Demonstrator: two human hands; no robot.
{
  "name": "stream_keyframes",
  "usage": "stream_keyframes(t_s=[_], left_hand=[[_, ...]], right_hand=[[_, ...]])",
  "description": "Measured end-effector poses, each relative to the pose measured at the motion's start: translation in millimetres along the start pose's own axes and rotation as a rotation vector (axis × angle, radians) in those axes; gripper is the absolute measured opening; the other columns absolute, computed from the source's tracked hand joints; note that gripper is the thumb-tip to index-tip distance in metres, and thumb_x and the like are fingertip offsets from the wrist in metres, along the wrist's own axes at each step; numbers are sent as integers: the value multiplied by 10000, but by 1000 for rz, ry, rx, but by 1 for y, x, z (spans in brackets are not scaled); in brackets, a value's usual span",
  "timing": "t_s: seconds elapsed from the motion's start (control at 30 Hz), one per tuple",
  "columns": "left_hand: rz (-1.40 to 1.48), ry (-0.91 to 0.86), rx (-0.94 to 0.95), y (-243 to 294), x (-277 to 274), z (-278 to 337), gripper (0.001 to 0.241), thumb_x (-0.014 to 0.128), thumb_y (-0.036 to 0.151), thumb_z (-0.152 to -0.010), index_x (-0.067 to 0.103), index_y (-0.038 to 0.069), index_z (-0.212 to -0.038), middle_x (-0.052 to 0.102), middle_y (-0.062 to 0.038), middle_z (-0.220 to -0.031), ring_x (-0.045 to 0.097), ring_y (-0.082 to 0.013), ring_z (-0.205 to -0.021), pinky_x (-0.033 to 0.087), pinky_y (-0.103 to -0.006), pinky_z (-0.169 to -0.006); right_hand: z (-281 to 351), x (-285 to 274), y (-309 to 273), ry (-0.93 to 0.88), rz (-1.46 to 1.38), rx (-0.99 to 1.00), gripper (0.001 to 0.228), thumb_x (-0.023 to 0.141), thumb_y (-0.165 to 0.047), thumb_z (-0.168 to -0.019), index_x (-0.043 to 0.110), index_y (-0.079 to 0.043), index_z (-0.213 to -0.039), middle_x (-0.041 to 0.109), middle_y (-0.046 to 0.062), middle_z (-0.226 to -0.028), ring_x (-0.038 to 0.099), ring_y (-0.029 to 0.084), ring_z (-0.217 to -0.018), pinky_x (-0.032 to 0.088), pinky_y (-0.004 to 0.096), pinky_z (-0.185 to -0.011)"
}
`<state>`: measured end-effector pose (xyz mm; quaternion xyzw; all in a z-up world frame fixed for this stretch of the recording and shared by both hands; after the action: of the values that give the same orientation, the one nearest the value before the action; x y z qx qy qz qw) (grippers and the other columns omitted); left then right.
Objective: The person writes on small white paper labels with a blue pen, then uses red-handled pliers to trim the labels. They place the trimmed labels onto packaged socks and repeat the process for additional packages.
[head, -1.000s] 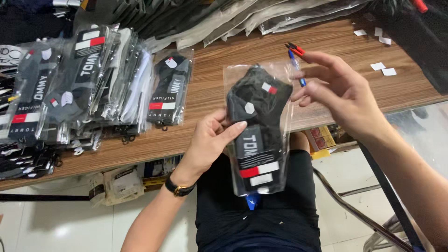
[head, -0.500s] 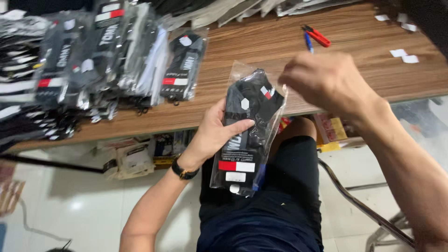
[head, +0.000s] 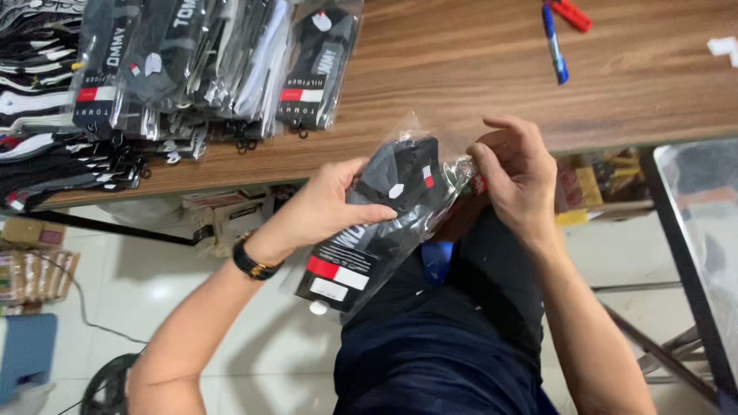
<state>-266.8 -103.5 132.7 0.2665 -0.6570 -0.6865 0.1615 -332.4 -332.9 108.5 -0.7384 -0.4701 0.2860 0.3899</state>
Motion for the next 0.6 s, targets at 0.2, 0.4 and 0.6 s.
stream_keyframes(t_s=[0.2, 0.4, 0.6], left_hand=[[-375, -177, -189, 16, 2, -1, 347, 850, 158, -785, 702, -5, -1053, 768, -35, -916, 647, -59, -821, 547, -257, -740], [-879, -294, -231, 20, 4, -30, 512, 884, 388, -689, 699, -2, -962, 734, -153, -849, 709, -257, -813, 529, -392, -710], [-1044, -391, -224, 18, 21, -57, 606, 904, 462, -650, 673, -21, -933, 703, -218, -871, 703, -355, -839, 536, -460, -711]], right_hand=[[64, 31, 58, -84, -154, 259, 134, 572, 42, -1041, 676, 11, -1118, 593, 34, -913, 569, 104, -726, 475, 249, -652], [86, 66, 117, -333, -720, 564, 184, 550, 0, -1020, 712, 4, -1108, 573, 36, -878, 555, 118, -727, 492, 277, -656], [102, 74, 153, -301, -876, 586, 168, 546, 49, -1007, 699, -2, -957, 596, 70, -925, 574, 155, -747, 495, 289, -668]])
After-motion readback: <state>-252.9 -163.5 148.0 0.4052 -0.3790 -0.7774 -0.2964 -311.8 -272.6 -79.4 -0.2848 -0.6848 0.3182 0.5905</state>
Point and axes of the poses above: each hand's wrist, its own z-axis away from the middle knuckle, its own x-axis out of the palm, y = z × x, the point moved 8 cm from there along -z, towards the middle knuckle
